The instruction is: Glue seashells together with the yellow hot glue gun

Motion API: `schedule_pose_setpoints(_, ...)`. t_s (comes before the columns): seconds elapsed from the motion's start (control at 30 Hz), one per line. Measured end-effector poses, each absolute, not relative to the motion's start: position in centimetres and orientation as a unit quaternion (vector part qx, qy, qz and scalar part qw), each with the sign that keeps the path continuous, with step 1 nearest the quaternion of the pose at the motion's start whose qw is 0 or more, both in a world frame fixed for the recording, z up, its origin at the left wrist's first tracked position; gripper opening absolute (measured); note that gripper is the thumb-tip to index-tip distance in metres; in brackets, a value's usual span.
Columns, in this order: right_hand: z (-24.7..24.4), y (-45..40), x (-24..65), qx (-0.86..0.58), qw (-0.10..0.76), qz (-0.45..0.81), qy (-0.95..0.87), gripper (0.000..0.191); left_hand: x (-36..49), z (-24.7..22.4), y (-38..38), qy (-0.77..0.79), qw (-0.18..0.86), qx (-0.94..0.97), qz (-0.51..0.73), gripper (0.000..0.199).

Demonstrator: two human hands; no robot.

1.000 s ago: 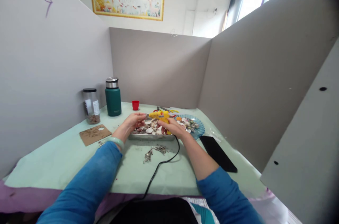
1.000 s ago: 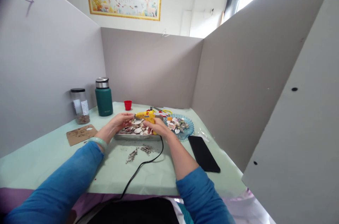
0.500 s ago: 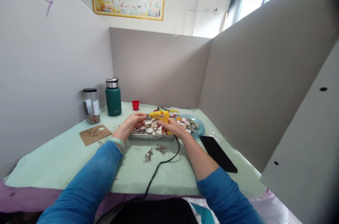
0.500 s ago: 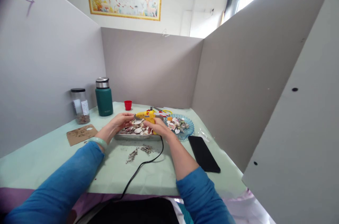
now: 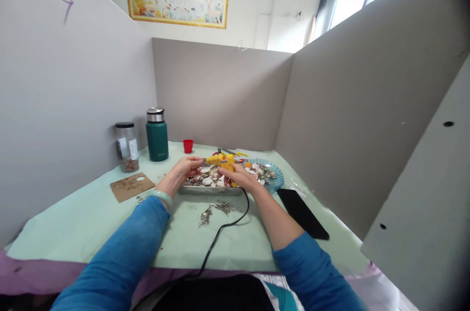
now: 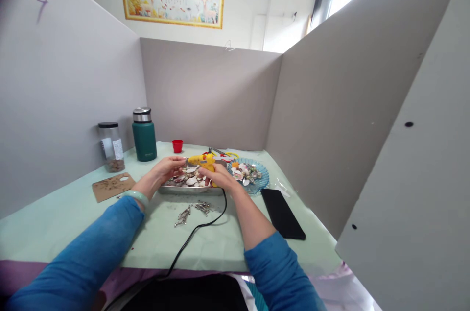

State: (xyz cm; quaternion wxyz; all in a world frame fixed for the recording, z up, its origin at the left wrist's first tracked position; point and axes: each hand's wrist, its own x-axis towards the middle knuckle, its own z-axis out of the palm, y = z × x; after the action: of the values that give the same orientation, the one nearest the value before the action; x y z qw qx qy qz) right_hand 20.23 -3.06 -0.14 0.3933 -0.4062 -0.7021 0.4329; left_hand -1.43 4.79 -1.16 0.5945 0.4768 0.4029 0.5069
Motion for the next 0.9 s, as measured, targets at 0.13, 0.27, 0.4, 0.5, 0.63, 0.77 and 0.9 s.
schedule_pose_setpoints(0.13,0.03,-3.17,20.19,-0.413,0.39,0.435,-0.699,0.037,-1.41,-1.1,4.75,0.404,0.599,0.476,0.501,0.018)
schedule_pose_setpoints(0.27,0.21,-3.29,20.08,-0.421,0.398,0.44,-0.686,0.034,-1.37,-1.07,4.64,0.403,0.601,0.478,0.498,0.017)
schedule_pose_setpoints(0.4,0.17,-3.26,20.09,-0.413,0.398,0.437,-0.693,0.034,-1.46,-1.2,4.89,0.402,0.601,0.471,0.506,0.016)
schedule_pose_setpoints(0.5,0.13,-3.21,20.18,-0.41,0.386,0.431,-0.705,0.037,-1.56,-1.31,5.12,0.397,0.603,0.466,0.511,0.016)
schedule_pose_setpoints(0.63,0.16,-3.19,20.23,-0.412,0.379,0.429,-0.709,0.038,-1.55,-1.19,4.9,0.395,0.604,0.466,0.512,0.015)
schedule_pose_setpoints(0.77,0.13,-3.16,20.19,-0.414,0.392,0.435,-0.697,0.036,-1.48,-1.05,4.56,0.4,0.606,0.471,0.5,0.015)
schedule_pose_setpoints(0.9,0.04,-3.13,20.18,-0.413,0.395,0.434,-0.696,0.035,-1.54,-1.17,4.78,0.397,0.608,0.472,0.5,0.017)
